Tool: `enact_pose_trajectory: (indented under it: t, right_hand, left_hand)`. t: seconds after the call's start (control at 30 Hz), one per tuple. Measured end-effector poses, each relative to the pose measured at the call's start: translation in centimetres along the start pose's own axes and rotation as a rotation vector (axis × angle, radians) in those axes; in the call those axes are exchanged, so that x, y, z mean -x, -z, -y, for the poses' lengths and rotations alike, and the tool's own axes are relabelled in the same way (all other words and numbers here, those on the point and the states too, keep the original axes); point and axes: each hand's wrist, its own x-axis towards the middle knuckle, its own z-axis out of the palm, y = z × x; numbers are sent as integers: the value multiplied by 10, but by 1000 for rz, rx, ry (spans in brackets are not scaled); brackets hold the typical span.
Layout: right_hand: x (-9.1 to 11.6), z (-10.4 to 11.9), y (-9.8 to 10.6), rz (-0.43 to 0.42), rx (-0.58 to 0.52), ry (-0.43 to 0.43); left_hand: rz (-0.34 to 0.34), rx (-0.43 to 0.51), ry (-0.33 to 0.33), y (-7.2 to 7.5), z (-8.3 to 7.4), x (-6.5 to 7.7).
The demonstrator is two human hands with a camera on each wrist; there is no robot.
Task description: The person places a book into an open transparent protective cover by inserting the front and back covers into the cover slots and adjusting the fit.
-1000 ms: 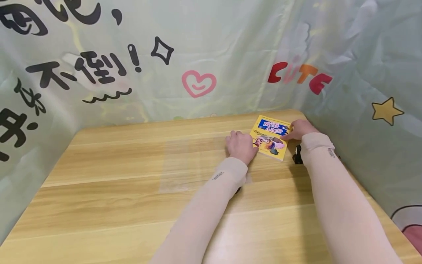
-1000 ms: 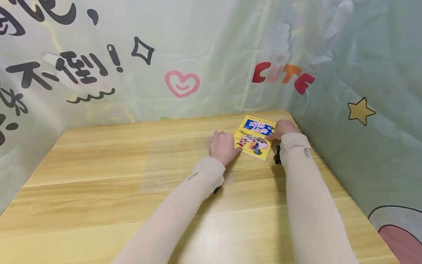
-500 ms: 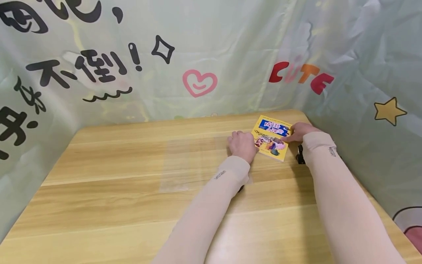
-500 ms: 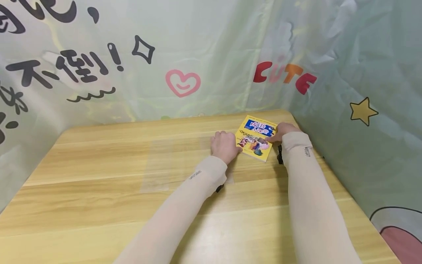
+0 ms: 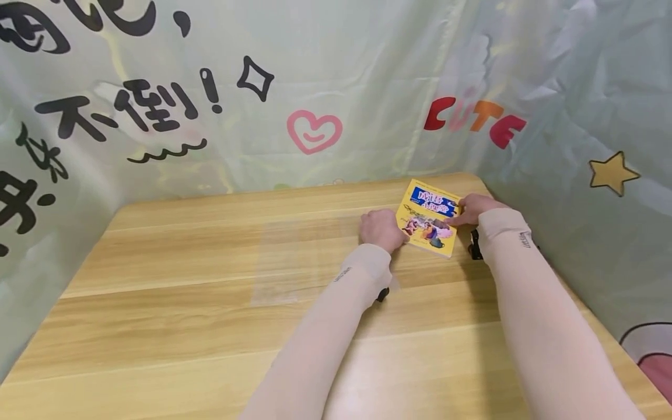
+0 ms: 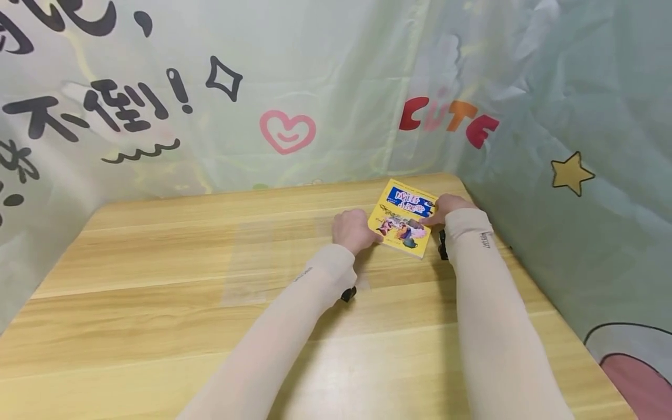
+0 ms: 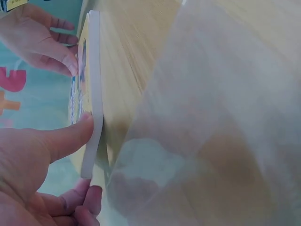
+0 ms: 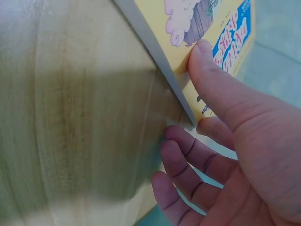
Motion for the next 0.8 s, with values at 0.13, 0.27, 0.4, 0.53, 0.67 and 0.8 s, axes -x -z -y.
enact_pose_trajectory:
  t: [0.13, 0.27, 0.4, 0.53, 0.67, 0.8]
  right_hand:
    - [0, 2, 0, 7, -32, -14]
    - [3, 1, 2, 6, -37, -21]
    - [2, 1, 4, 3, -21, -3]
    - [0, -1, 3, 19, -18, 9]
    - [-2, -4, 2, 27, -29, 22]
    - [-1, -6, 2, 7, -35, 29]
  left_hand:
    - [0, 118, -3, 2, 1, 1]
    - [6, 210, -2, 4, -1, 0]
    - [30, 255, 5, 7, -2, 0]
    - [72, 275, 13, 10, -2, 2]
    - [119, 302, -11, 13, -3, 3]
    - [129, 322, -66, 18, -7, 4]
